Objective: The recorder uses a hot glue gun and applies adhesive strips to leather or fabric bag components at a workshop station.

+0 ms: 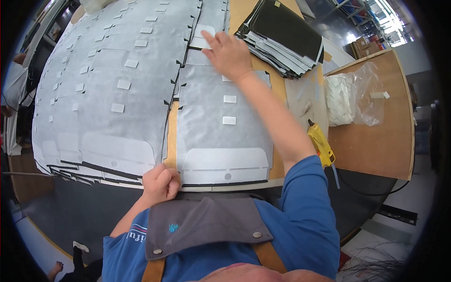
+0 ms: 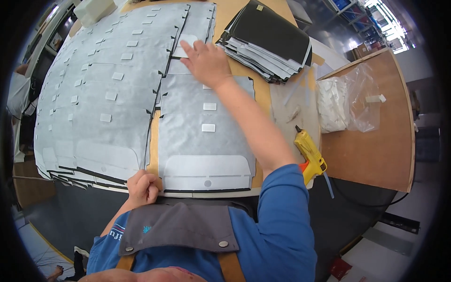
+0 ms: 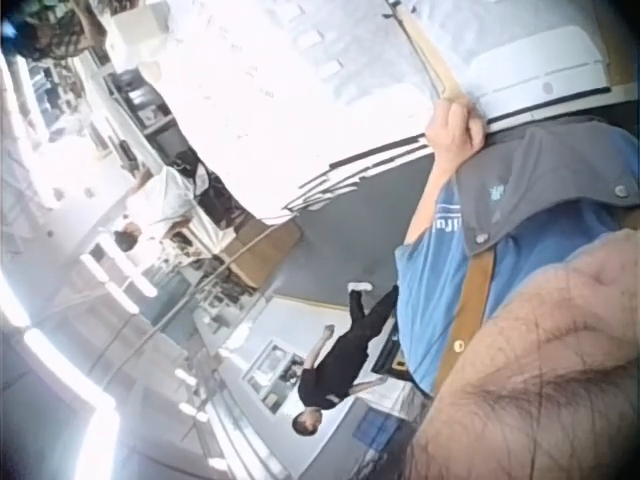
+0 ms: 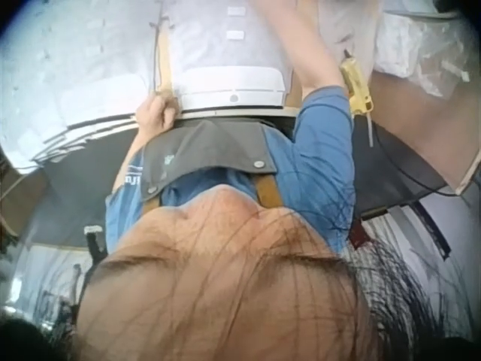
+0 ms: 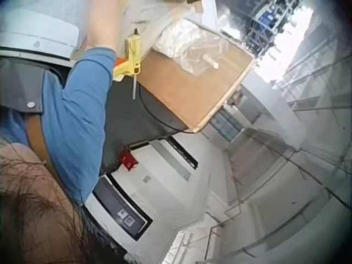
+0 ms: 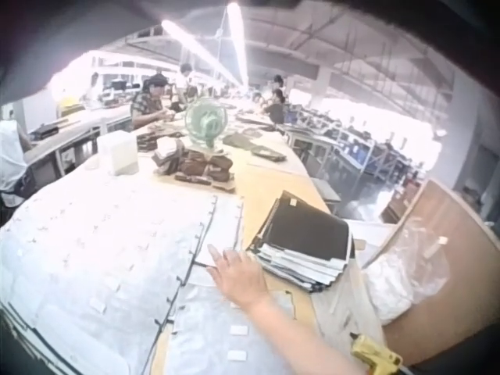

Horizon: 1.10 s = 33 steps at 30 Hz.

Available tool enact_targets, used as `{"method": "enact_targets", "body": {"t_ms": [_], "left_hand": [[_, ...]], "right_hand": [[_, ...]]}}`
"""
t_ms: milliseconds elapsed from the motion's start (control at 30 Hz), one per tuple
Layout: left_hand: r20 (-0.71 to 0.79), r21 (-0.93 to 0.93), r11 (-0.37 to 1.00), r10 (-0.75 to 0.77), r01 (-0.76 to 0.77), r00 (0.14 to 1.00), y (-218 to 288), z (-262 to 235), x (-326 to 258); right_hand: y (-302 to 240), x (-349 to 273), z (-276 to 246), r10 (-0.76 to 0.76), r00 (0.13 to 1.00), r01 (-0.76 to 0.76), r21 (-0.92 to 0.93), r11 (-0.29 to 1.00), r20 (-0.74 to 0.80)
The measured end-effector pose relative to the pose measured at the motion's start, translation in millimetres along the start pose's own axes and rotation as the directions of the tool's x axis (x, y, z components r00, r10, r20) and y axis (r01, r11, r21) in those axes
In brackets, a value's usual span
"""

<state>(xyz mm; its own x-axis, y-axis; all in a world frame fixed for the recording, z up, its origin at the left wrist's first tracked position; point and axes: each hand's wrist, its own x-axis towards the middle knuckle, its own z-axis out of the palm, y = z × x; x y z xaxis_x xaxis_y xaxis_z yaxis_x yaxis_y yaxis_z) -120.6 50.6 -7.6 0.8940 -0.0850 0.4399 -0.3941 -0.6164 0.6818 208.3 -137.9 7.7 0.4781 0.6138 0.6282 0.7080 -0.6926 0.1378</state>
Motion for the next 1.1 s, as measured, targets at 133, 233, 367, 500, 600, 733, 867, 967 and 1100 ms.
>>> {"method": "enact_targets", "body": {"t_ms": [133,233,367,500,600,733,867,967,1100], "left_hand": [[0.029,-0.046,0.999,-0.009,0.011,1.000,-7.0,-5.1,-7.1],[0.009,-0.090,0.996,0.003,-0.002,1.000,-6.0,-2.4,-7.6],[-0.015,-0.082,0.996,-0.023,0.022,1.000,2.8,-5.2,-4.6],[-0.035,-0.140,0.988,-0.075,0.069,0.997,-4.8,-8.9,-4.9],[0.022,-0.230,0.968,-0.101,0.104,0.995,-6.6,-15.3,-4.2],[-0.035,-0.197,0.973,-0.130,0.121,0.991,-4.5,-16.4,-13.0],[-0.054,-0.205,0.975,-0.105,0.091,0.993,1.8,-11.7,1.7],[0.019,-0.271,0.940,-0.211,0.208,0.977,8.1,-11.4,-9.2],[-0.043,-0.238,0.965,-0.122,0.109,0.992,6.9,-10.9,-10.5]], "right_hand": [[-18.2,0.9,-31.9,0.029,0.994,-0.020,0.084,0.996,-0.107],[-33.7,-36.5,-19.5,-0.096,0.995,0.096,0.011,0.995,0.005],[-31.1,-23.2,-42.0,0.040,0.999,-0.040,0.090,0.995,0.009],[-64.4,-42.2,-75.9,0.040,0.999,-0.037,0.132,0.991,-0.017],[-77.2,-61.6,-66.7,-0.006,0.999,-0.001,0.216,0.976,0.035],[-59.2,-32.7,-64.0,0.086,0.995,-0.095,0.321,0.942,0.042],[-13.9,-42.3,-35.3,0.334,0.908,-0.366,0.089,0.926,0.251],[-9.7,-41.5,-38.6,0.282,0.889,-0.314,0.031,0.949,0.361],[-8.5,-22.8,-57.6,0.224,0.782,-0.351,0.114,0.929,0.581]]}}
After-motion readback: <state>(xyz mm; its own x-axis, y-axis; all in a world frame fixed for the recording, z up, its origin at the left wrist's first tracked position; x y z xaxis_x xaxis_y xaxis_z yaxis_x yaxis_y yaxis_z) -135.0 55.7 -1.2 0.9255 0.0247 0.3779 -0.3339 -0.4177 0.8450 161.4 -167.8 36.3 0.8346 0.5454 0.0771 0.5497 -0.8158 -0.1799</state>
